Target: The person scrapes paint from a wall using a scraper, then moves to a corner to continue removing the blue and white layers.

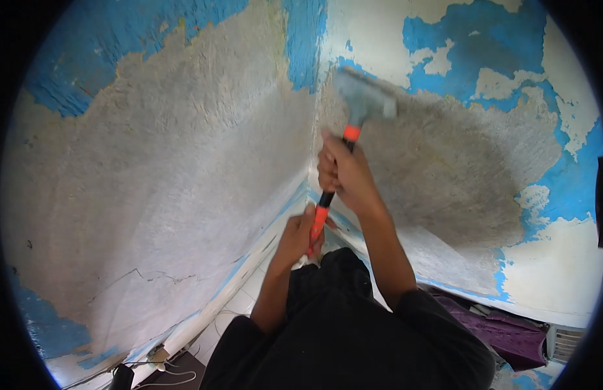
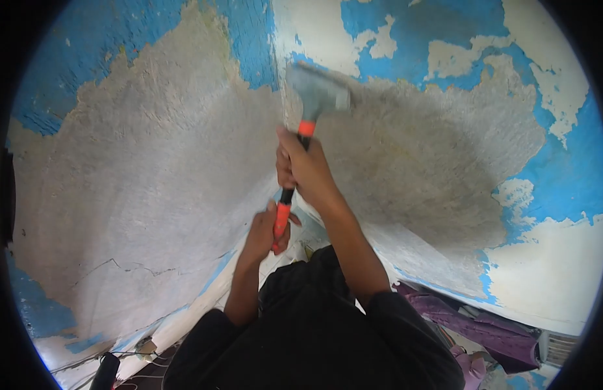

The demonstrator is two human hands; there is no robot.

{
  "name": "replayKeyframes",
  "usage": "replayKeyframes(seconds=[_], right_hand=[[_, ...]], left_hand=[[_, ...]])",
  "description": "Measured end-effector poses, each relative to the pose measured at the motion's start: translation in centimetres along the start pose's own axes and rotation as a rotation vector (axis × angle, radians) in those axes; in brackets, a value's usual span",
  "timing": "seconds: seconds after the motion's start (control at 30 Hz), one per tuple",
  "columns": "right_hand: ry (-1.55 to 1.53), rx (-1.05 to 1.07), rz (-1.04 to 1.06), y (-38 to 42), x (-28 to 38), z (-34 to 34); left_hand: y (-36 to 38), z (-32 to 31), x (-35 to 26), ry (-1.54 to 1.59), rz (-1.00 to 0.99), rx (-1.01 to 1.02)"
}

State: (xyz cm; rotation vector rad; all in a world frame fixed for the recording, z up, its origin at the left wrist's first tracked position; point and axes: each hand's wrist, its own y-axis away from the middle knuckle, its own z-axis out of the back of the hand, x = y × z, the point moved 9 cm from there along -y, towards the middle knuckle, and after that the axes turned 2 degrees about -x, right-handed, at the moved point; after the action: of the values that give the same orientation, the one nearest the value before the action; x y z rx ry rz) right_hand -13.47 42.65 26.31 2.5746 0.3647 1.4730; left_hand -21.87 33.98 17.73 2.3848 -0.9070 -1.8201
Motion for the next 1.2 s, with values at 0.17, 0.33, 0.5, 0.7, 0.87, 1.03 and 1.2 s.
replayKeyframes(seconds=[0.17,0.33,0.5,0.7,0.87,1.03,1.2], right_hand=[[-0.051,-0.002,-0.01,-0.5,-1.3,0.0],[-0.066,-0.024,-0.073,-0.5,-3.6,0.8],[-0.08,-0.01,-0.009,-1.0,-1.2,-0.9],[-0.048,-0.057,-0.023,-1.0,-3.2,0.7],[-0.045,-0.011,0.0,-0.8,-0.5,-0.8],[-0.081,-0.067,-0.071,-1.0,-4.4,0.9],[-0.053,-0.013,0.012,-1.1,-1.4,-0.8]], left_hand=[[0.5,1.5,0.0,-0.039,0.001,-0.002],[0.5,1.9,1.6,-0.027,0.009,-0.004],[0.5,2.7,-1.0,-0.081,-0.016,-0.014],[0.5,2.7,2.2,-0.013,0.05,0.001],[0.0,2.1,-1.0,-0.05,0.015,0.018],[0.6,3.0,1.5,-0.084,0.073,-0.003],[0.1,2.9,-1.0,-0.117,0.004,-0.046]])
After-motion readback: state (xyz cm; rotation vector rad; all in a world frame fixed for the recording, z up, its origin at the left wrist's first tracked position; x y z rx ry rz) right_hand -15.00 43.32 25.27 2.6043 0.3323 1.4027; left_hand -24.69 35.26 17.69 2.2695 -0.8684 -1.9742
